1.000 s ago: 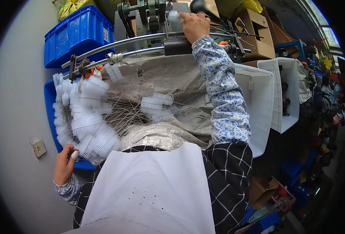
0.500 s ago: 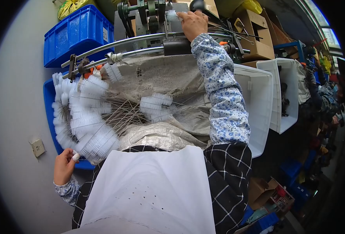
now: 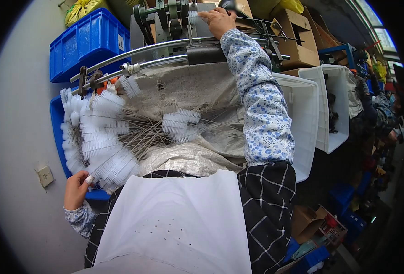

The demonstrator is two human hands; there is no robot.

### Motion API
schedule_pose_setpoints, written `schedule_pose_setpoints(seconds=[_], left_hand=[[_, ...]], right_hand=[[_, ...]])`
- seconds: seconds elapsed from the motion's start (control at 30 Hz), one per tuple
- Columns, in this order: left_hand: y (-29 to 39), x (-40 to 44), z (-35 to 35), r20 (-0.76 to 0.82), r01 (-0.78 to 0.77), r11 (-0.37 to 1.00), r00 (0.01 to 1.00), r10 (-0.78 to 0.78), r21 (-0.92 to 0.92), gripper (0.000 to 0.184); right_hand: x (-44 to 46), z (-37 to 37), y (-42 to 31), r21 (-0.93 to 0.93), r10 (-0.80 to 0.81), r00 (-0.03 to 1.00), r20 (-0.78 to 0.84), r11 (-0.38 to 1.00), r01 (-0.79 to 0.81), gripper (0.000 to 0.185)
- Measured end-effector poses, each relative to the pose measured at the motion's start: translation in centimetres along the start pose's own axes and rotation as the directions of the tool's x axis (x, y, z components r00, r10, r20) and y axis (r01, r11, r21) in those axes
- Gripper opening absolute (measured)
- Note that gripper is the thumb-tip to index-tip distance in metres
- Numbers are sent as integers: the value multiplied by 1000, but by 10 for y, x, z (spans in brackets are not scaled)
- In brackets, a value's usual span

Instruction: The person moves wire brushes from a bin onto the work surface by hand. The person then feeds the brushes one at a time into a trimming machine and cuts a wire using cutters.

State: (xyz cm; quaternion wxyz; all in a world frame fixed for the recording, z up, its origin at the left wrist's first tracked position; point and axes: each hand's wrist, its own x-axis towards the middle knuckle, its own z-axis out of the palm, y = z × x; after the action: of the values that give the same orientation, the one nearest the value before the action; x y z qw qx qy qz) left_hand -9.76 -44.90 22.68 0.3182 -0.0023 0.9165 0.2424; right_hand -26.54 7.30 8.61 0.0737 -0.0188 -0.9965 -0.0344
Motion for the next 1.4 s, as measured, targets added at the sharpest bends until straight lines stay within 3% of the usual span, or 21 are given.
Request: schedule_pose_setpoints(seconds=[0.13, 0.27, 0.37, 0.4, 0.5, 0.67, 1.07, 1.13, 1.4], left_hand=[[14, 5, -2, -44, -34, 999, 999, 32, -33, 10], [15, 11, -8, -196, -237, 958, 959, 205, -161, 9], [15, 23, -13, -388, -487, 839, 841, 377, -241, 10], [13, 24, -15, -420, -555, 779, 806, 416, -293, 10], [17, 30, -19, -614, -703, 696, 617, 492, -148, 13], [10, 37, -25, -724, -817, 570, 448, 525, -93, 14], [17, 36, -23, -723, -832, 529, 468, 507, -168, 16], [16, 42, -20, -740, -836, 535, 435, 513, -121, 16], [26, 43, -19, -703, -826, 542, 475, 529, -151, 16]], right_hand=[[-9, 10, 9, -78, -61, 989, -132, 996, 51, 37], [-34, -14, 13, -44, 229, 949, -218, 969, -244, 52], [-42, -13, 17, 172, 354, 935, -20, 923, -345, 45], [-42, -14, 13, 235, 340, 936, -91, 921, -311, 39], [-36, -6, 10, 317, 295, 942, -163, 919, -233, 37], [-30, -11, -17, 357, 291, 952, -93, 902, -241, 33], [-14, -21, -86, 299, 276, 956, -100, 925, -236, 32], [-12, -24, -98, 288, 281, 958, -65, 924, -251, 32], [-17, -23, -77, 292, 270, 961, -65, 926, -241, 32]])
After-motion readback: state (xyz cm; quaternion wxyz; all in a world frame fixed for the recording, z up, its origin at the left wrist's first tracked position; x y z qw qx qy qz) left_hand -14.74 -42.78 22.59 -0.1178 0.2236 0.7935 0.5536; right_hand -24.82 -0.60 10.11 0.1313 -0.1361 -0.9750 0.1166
